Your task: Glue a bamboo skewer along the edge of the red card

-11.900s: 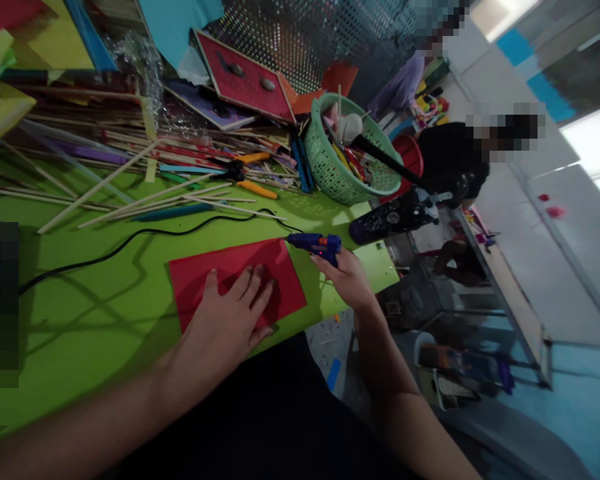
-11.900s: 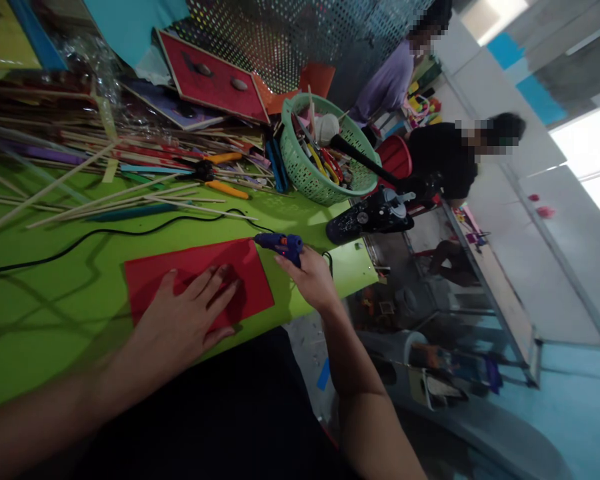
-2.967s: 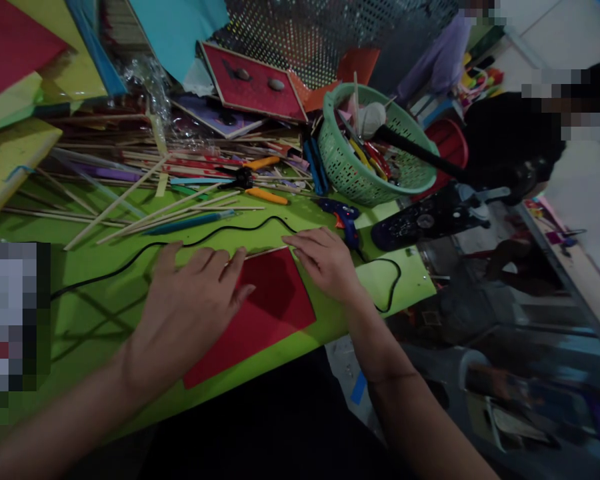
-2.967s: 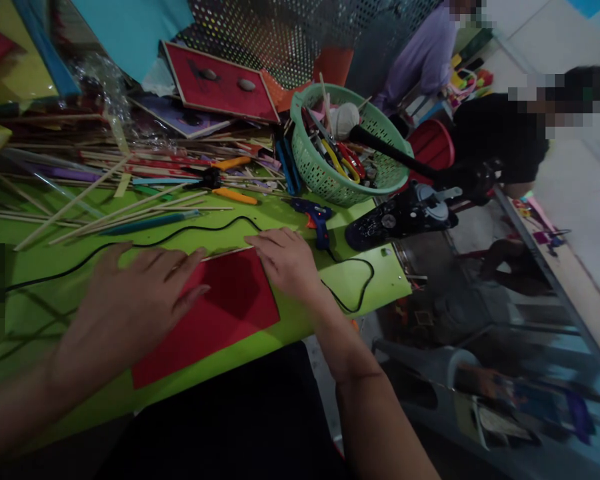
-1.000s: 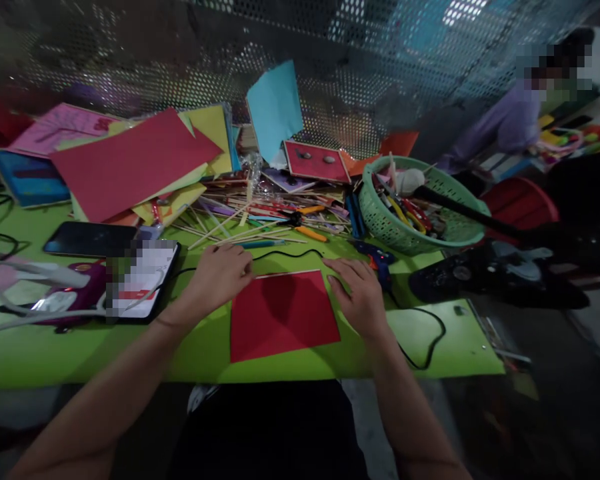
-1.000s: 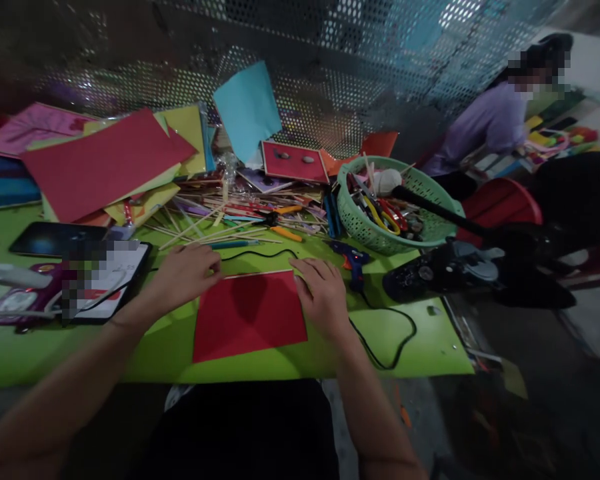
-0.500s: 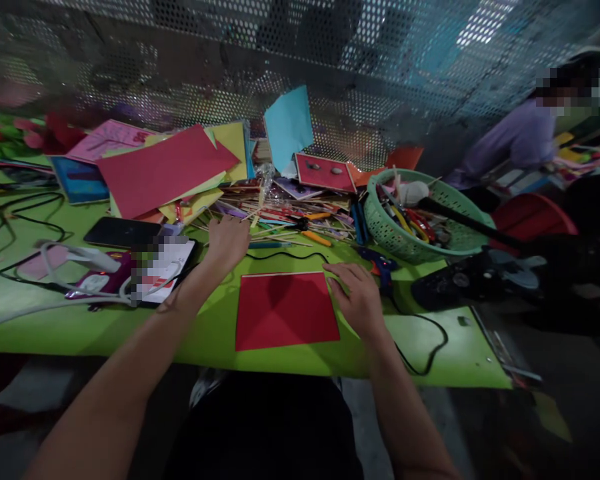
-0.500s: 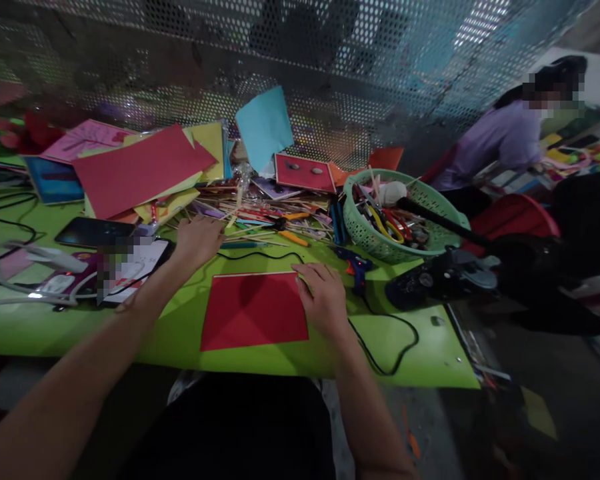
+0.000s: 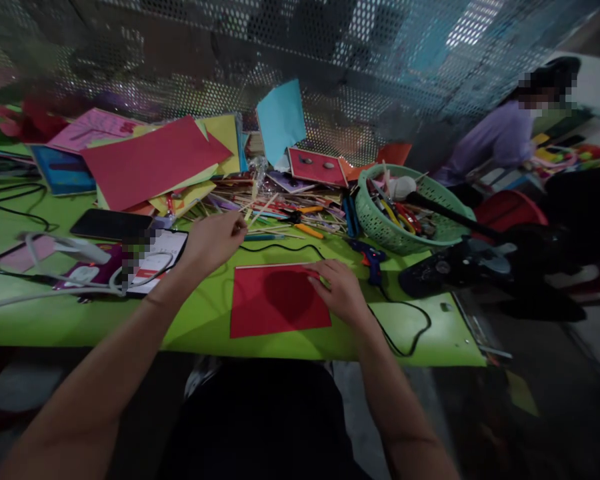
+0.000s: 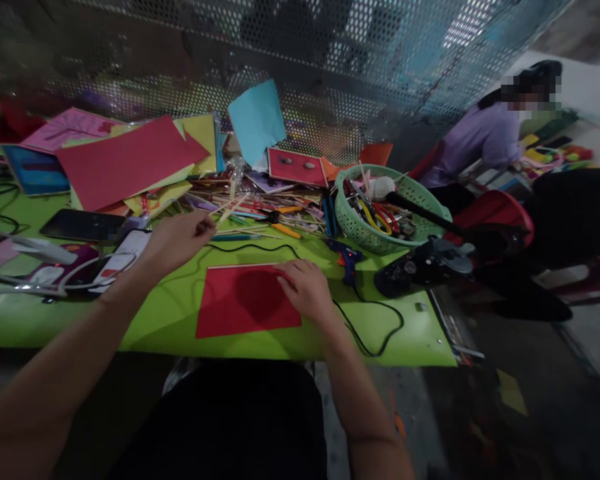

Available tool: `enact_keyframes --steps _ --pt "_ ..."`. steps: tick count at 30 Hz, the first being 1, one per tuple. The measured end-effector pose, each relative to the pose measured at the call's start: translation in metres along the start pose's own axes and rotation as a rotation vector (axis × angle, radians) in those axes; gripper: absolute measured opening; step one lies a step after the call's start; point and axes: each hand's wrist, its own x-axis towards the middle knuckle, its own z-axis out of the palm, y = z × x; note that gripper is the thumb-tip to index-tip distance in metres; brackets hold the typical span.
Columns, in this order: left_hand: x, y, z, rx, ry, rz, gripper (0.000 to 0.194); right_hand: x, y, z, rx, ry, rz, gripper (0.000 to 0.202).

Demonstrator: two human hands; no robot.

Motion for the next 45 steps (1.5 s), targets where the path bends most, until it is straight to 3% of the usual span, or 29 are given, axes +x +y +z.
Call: enact_keyframes --steps 5,10,14,20,25,35,40,45 --pt "-0.059 0.004 0.003 -0.353 -0.004 -0.020 0.033 -0.019 -0.016 0.003 0.045 -0.084 -0.047 0.027" --pt "-0.116 -0.011 0.026 -0.443 0.064 -0.042 0.022 -0.055 -0.035 -0.001 0.012 -0.180 -0.050 0.039" --pt "-0.140 -0.011 0.032 -0.459 0.076 -0.046 0.019 -0.070 -0.037 -0.002 -0.044 -0.267 -0.025 0.047" --pt "-0.148 0.009 0.033 -0.410 -0.016 -0.066 0.017 -0.069 -0.030 0.004 -0.074 -0.282 0.006 0.049" --pt "-0.149 0.016 0.042 -0.336 0.012 0.024 0.017 -0.067 -0.024 0.007 -0.059 -0.236 -0.001 0.048" --pt "-0.143 -0.009 0.045 -0.260 -0.032 0.073 0.026 -0.070 -0.024 0.010 -0.035 -0.187 0.010 0.046" --pt "-0.142 -0.010 0.041 -0.151 -0.070 0.140 0.030 -0.069 -0.022 0.011 -0.036 -0.188 0.004 0.045" --pt "-0.140 -0.016 0.041 -0.055 0.011 0.087 0.025 -0.069 -0.022 0.011 -0.026 -0.178 0.008 0.046"
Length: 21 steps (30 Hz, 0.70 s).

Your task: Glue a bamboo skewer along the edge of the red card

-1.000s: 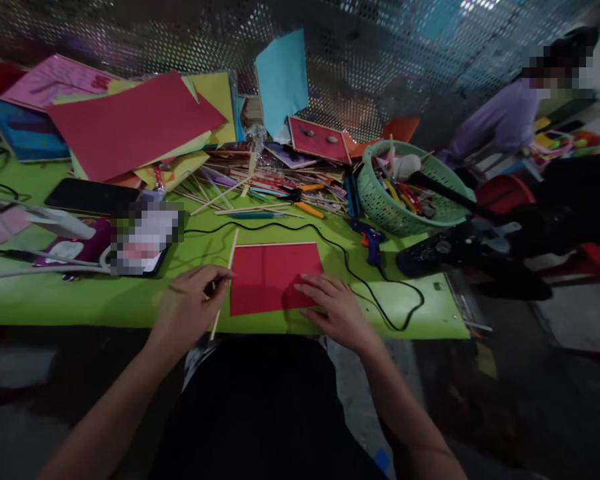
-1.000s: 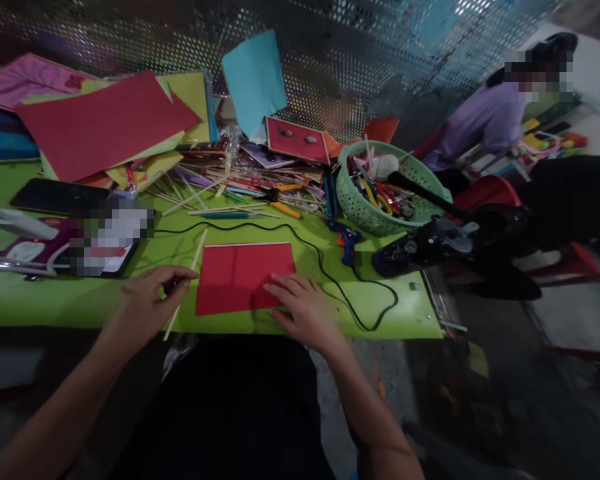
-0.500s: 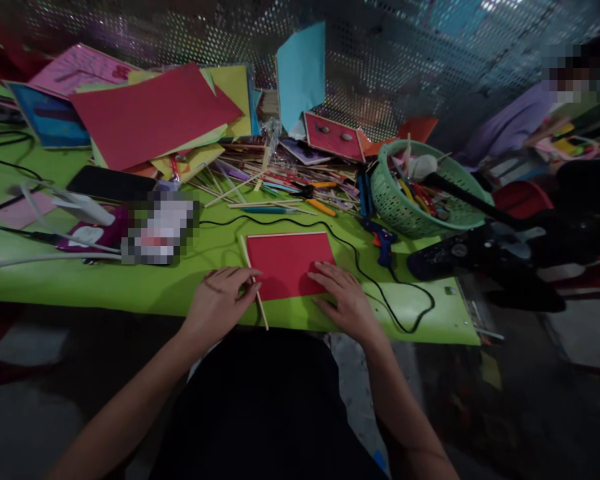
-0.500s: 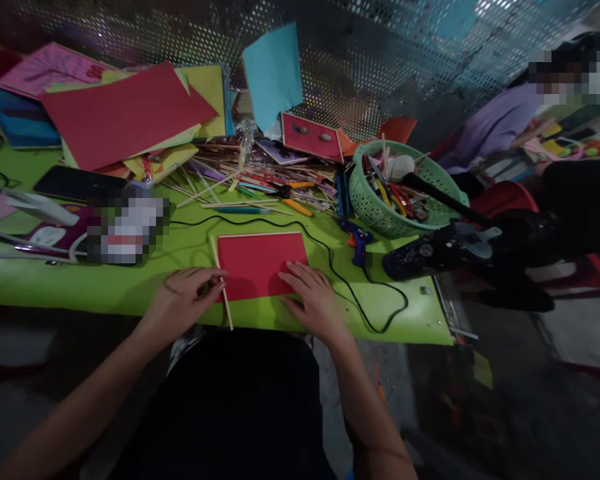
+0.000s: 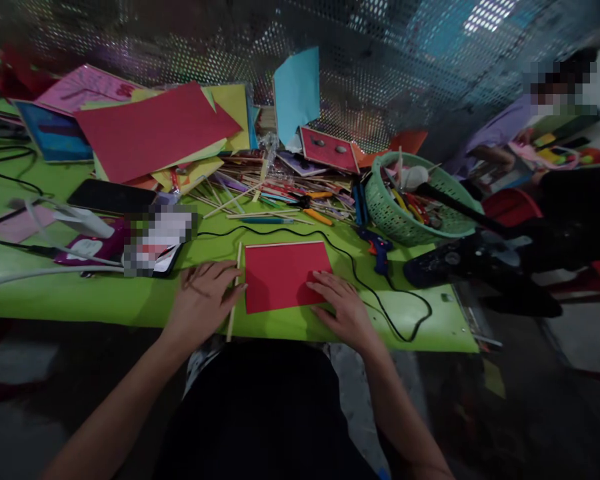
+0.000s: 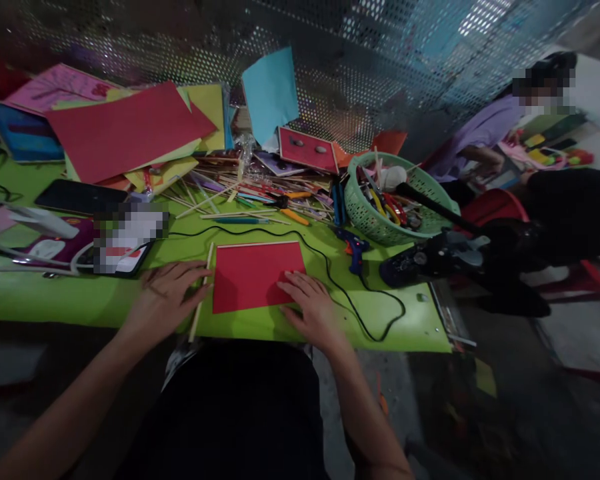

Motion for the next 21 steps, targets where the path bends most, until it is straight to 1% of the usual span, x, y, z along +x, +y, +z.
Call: enact_keyframes --steps 2,4,7,10,13,15,16,18,19,21 --pt "0.002 -0.008 0.001 0.029 0.036 -0.037 0.025 0.001 0.000 -0.001 0.003 -0.003 0.005 0.044" --pt "0.006 -0.017 0.002 0.052 0.047 -0.068 0.027 0.002 0.000 -0.001 0.005 -0.004 0.005 0.043" --pt "0.015 -0.024 0.003 0.080 0.026 -0.069 0.035 0.001 0.000 0.001 0.009 0.000 0.000 0.044" --pt "0.025 -0.022 0.004 0.092 0.000 -0.033 0.040 -0.001 0.000 0.000 0.016 0.004 -0.002 0.044" --pt "0.037 -0.016 0.006 0.096 -0.043 0.000 0.043 0.007 0.001 -0.010 0.021 0.002 -0.012 0.039" --pt "0.046 -0.011 0.008 0.098 -0.082 0.033 0.043 0.024 0.004 -0.023 0.008 0.013 -0.009 0.032" --pt "0.050 -0.009 0.009 0.105 -0.093 0.048 0.042 0.037 0.006 -0.030 -0.011 0.045 0.005 0.030" --pt "0.058 -0.006 0.009 0.132 -0.090 0.063 0.039 0.070 0.011 -0.042 -0.060 0.119 0.034 0.030" --pt "0.062 -0.004 0.009 0.145 -0.082 0.065 0.038 0.089 0.014 -0.046 -0.087 0.126 0.043 0.030" --pt "0.068 -0.001 0.006 0.176 -0.068 0.067 0.035 0.127 0.021 -0.046 -0.165 0.082 0.069 0.028"
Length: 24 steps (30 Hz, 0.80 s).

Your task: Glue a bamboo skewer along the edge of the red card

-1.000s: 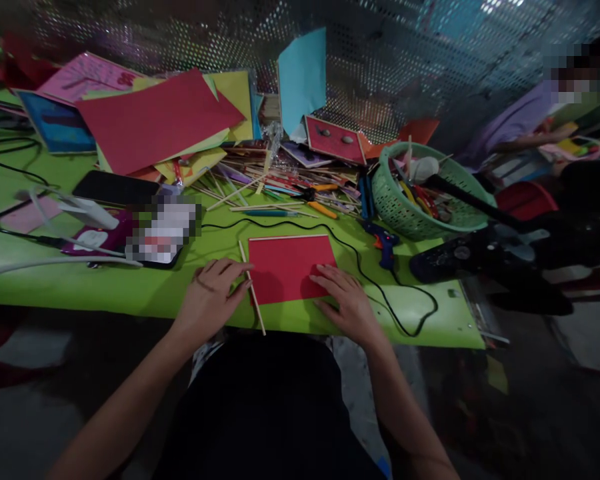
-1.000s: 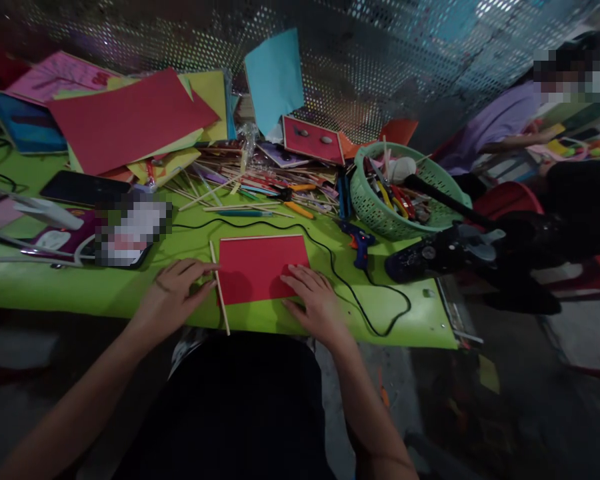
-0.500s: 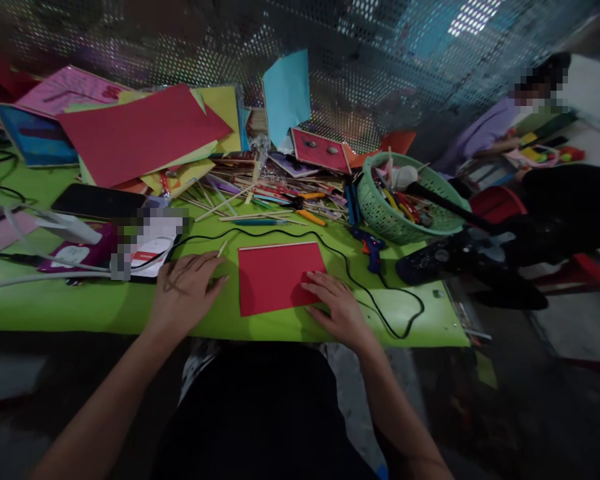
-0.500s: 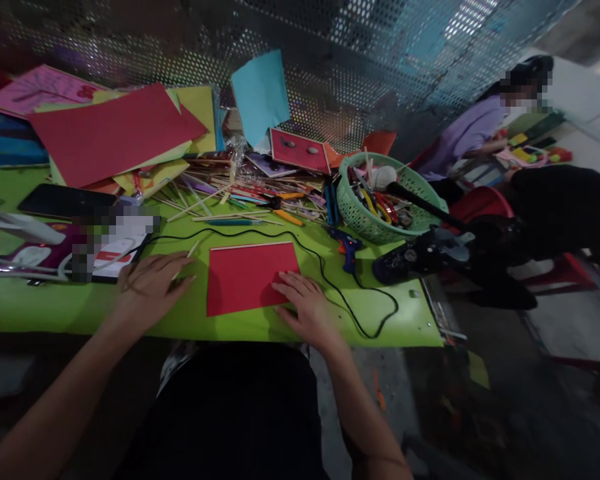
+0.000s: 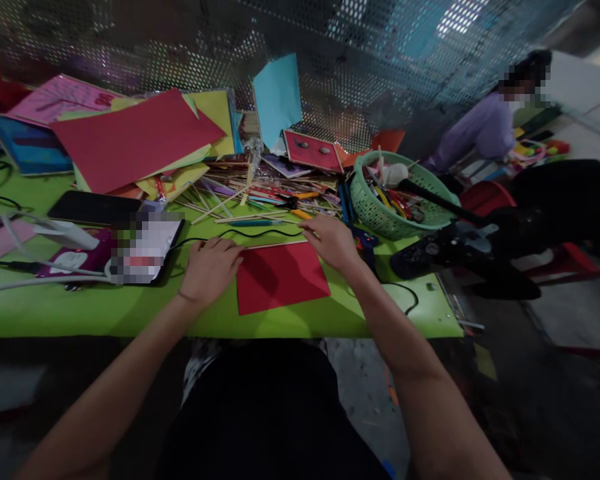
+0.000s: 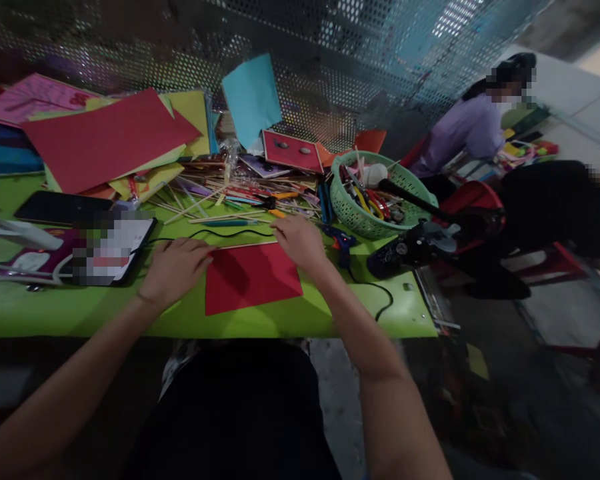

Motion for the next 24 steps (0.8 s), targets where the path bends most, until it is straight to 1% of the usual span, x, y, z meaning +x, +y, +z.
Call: enact_keyframes --steps 3,5,9,12,14,17,19,21,23,24 --pt "0.004 0.003 -0.005 0.042 -0.006 0.004 0.031 0.045 0.001 0.016 -0.147 -0.089 0.055 0.028" --pt "0.004 0.004 -0.008 0.057 -0.008 0.005 0.029 0.062 -0.001 0.028 -0.242 -0.128 0.054 0.027" --pt "0.002 0.005 -0.007 0.064 -0.002 0.006 0.024 0.075 -0.004 0.044 -0.314 -0.151 0.035 0.025" --pt "-0.002 0.006 -0.005 0.076 0.002 0.011 0.025 0.077 -0.006 0.045 -0.331 -0.148 0.025 0.029" --pt "-0.006 0.008 -0.004 0.073 -0.007 0.017 0.025 0.075 -0.006 0.040 -0.330 -0.116 0.013 0.030" --pt "-0.023 0.014 -0.004 0.057 -0.048 0.052 0.022 0.064 -0.006 0.024 -0.268 -0.010 0.033 0.027" --pt "-0.039 0.020 -0.004 0.052 -0.064 0.110 0.021 0.049 -0.004 0.010 -0.197 0.048 0.056 0.023" --pt "-0.056 0.025 -0.006 0.020 -0.066 0.186 0.022 0.030 0.000 -0.001 -0.121 0.071 0.072 0.020" --pt "-0.066 0.028 -0.009 -0.046 -0.080 0.225 0.021 0.010 0.005 -0.008 -0.038 0.080 0.070 0.016" --pt "-0.068 0.030 -0.011 -0.080 -0.085 0.233 0.022 0.000 0.008 -0.009 0.004 0.083 0.065 0.014"
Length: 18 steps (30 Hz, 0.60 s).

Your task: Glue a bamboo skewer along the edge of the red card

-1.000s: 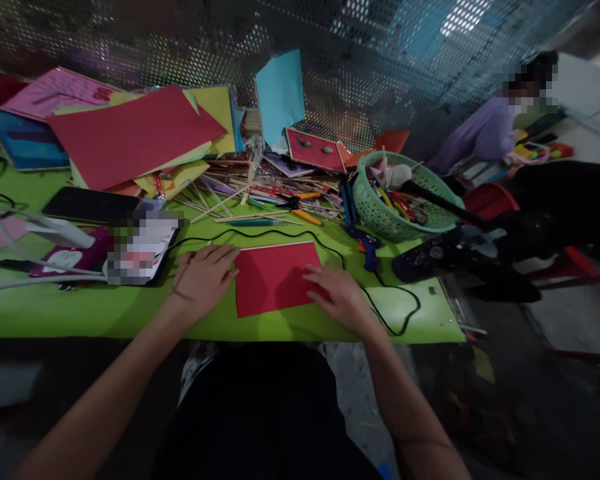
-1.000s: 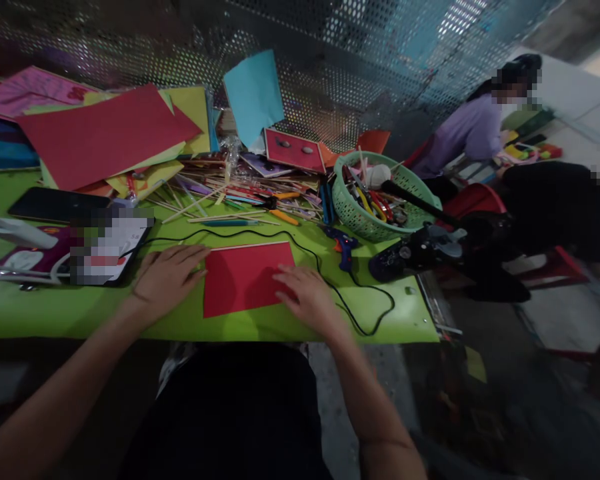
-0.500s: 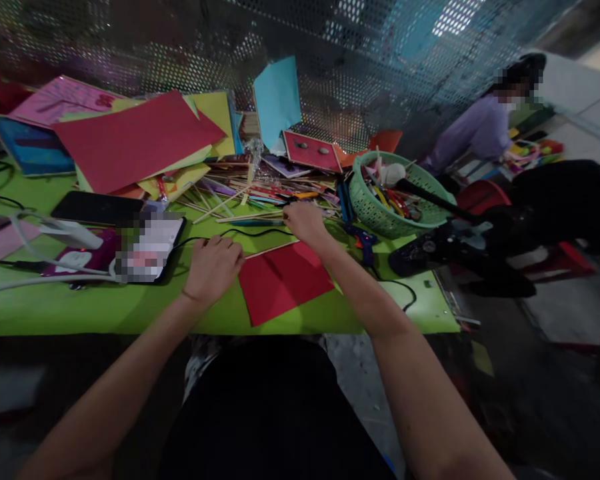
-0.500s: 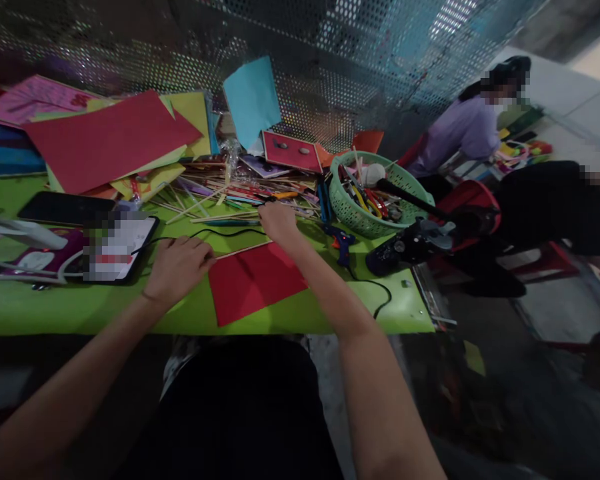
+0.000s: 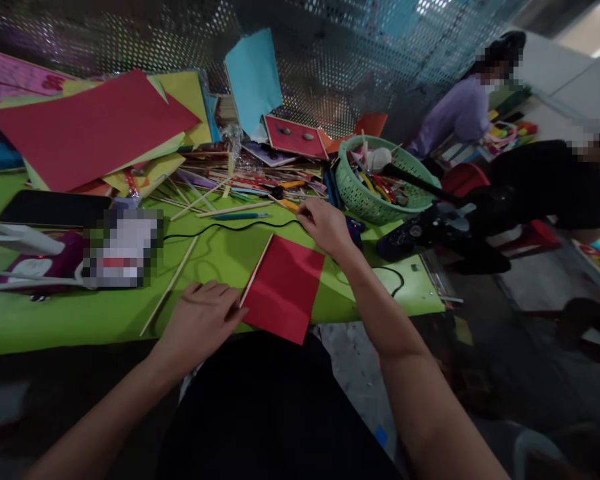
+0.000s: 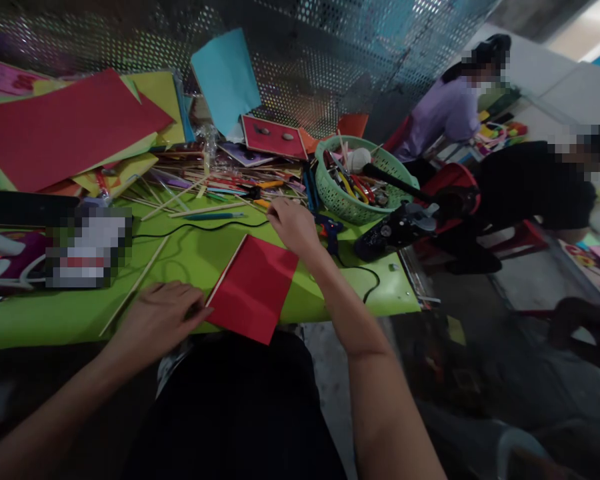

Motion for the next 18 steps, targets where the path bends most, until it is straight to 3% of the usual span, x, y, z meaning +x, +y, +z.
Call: enact_keyframes --steps 4,8,13,18 --pt "0.018 -0.001 -0.003 -0.099 0.032 0.018 0.020 -0.035 0.010 0.002 0.094 -0.017 0.024 0.011" --pt "0.047 -0.007 0.007 -0.157 0.031 0.004 0.024 -0.056 0.012 0.007 0.072 -0.053 0.040 0.012" --pt "0.060 -0.012 0.019 -0.143 0.023 0.016 0.034 -0.064 0.012 0.011 -0.022 -0.116 0.031 0.013" --pt "0.064 -0.012 0.018 -0.090 0.023 -0.003 0.032 -0.060 0.010 0.019 -0.075 -0.144 0.026 0.015"
